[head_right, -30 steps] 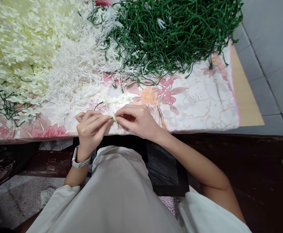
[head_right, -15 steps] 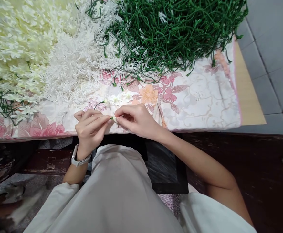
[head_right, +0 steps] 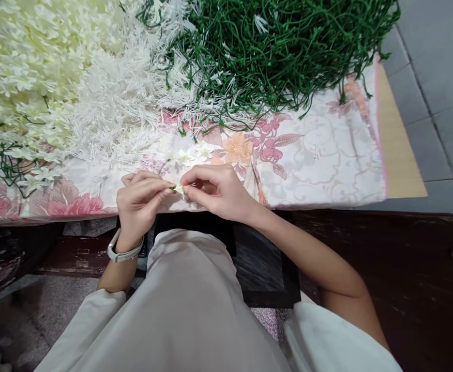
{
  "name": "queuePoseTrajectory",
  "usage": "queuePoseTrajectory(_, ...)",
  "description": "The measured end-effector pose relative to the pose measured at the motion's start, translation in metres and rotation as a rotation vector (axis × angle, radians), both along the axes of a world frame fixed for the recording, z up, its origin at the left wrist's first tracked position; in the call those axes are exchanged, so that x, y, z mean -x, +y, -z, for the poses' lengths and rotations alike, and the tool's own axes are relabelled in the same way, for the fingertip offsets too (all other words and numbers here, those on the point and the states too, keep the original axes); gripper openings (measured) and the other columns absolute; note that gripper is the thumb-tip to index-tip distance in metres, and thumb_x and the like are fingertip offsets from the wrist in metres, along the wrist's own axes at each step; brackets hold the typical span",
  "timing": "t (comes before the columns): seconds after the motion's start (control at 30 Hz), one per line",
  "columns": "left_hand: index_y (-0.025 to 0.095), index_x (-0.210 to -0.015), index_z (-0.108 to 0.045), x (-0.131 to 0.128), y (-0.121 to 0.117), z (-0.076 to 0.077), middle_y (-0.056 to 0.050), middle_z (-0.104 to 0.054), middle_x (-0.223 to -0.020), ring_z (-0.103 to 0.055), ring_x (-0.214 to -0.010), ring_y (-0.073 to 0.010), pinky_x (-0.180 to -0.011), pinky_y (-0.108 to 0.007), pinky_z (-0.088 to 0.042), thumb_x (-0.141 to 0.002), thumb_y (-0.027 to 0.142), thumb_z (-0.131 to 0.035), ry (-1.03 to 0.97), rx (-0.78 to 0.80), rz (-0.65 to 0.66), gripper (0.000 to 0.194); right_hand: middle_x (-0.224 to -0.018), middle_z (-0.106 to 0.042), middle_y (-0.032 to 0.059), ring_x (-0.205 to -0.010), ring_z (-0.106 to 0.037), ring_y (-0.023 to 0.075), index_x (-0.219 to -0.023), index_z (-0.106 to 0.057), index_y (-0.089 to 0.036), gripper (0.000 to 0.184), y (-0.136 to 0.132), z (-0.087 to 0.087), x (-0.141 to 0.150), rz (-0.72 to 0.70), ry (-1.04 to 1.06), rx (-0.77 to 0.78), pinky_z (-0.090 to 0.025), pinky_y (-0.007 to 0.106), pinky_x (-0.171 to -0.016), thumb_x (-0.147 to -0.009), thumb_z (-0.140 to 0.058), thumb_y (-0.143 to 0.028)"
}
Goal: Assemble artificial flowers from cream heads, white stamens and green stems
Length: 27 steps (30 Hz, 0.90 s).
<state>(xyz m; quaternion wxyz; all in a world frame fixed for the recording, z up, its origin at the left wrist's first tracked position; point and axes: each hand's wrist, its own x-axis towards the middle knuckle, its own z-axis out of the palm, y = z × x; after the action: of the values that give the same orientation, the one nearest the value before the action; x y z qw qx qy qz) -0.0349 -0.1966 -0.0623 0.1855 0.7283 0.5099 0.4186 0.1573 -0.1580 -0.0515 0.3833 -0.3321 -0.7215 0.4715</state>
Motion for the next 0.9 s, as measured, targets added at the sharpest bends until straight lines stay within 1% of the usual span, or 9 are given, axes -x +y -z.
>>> queuePoseTrajectory(0.1,0.025,-0.083,-0.073,0.005,0.001,-0.001,-0.001,-0.072,-0.075,-0.060,-0.080,-0.0167,-0.077,-0.036,-0.042,-0.087,0.031,-0.064,-0.139,0.117,0.034,0.012,-0.072,-0.066,0.0015,-0.060,-0.059,0.0092,-0.078,-0.065,-0.016,0.006,-0.001,-0.005,0.000,0.034,0.020,-0.035,-0.045,0.020,-0.052,-0.082,-0.061,-0.015)
queuePoseTrajectory(0.17,0.026,-0.083,-0.074,0.008,0.002,0.000,-0.001,-0.071,-0.074,-0.060,-0.079,-0.0171,-0.076,-0.036,-0.045,-0.087,0.035,-0.064,-0.193,0.158,0.056,0.014,-0.072,-0.067,0.0011,-0.060,-0.059,0.0100,-0.077,-0.065,-0.017,0.008,-0.003,-0.009,0.000,0.041,-0.005,-0.070,-0.047,0.021,-0.054,-0.083,-0.060,-0.015)
queuePoseTrajectory(0.3,0.026,-0.080,-0.074,0.010,0.003,0.000,-0.001,-0.070,-0.072,-0.059,-0.078,-0.0170,-0.076,-0.035,-0.047,-0.085,0.035,-0.066,-0.241,0.160,0.064,0.013,-0.072,-0.067,0.0009,-0.063,-0.061,0.0118,-0.078,-0.065,-0.021,0.013,-0.007,-0.020,0.002,0.052,-0.089,-0.207,-0.049,0.025,-0.060,-0.086,-0.056,-0.016)
queuePoseTrajectory(0.43,0.027,-0.081,-0.073,0.010,0.003,0.001,0.000,-0.070,-0.071,-0.058,-0.077,-0.0164,-0.075,-0.035,-0.046,-0.085,0.031,-0.067,-0.256,0.138,0.098,0.009,-0.072,-0.067,0.0009,-0.067,-0.062,0.0119,-0.080,-0.064,-0.021,0.019,-0.009,-0.027,0.006,0.039,-0.184,-0.338,-0.049,0.025,-0.063,-0.088,-0.050,-0.011)
queuePoseTrajectory(0.53,0.028,-0.082,-0.073,0.011,0.003,0.000,0.001,-0.070,-0.071,-0.059,-0.077,-0.0163,-0.075,-0.035,-0.046,-0.085,0.030,-0.066,-0.246,0.138,0.106,0.008,-0.073,-0.066,0.0010,-0.068,-0.062,0.0116,-0.080,-0.063,-0.021,0.022,-0.009,-0.030,0.007,0.027,-0.225,-0.386,-0.049,0.024,-0.064,-0.089,-0.047,-0.009)
queuePoseTrajectory(0.7,0.027,-0.079,-0.073,0.011,0.001,0.000,-0.001,-0.069,-0.069,-0.059,-0.078,-0.0172,-0.077,-0.037,-0.045,-0.086,0.037,-0.064,-0.163,0.165,0.065,0.015,-0.072,-0.066,0.0011,-0.068,-0.062,0.0126,-0.079,-0.063,-0.022,0.024,-0.010,-0.032,0.007,0.027,-0.296,-0.449,-0.048,0.025,-0.063,-0.090,-0.045,-0.009)
queuePoseTrajectory(0.9,0.026,-0.081,-0.073,0.010,0.000,0.001,0.000,-0.069,-0.070,-0.058,-0.077,-0.0172,-0.079,-0.039,-0.041,-0.087,0.039,-0.063,-0.087,0.121,0.046,0.017,-0.074,-0.066,0.0033,-0.069,-0.061,0.0140,-0.078,-0.062,-0.020,0.026,-0.012,-0.034,0.007,0.013,-0.415,-0.529,-0.047,0.026,-0.062,-0.092,-0.043,-0.010)
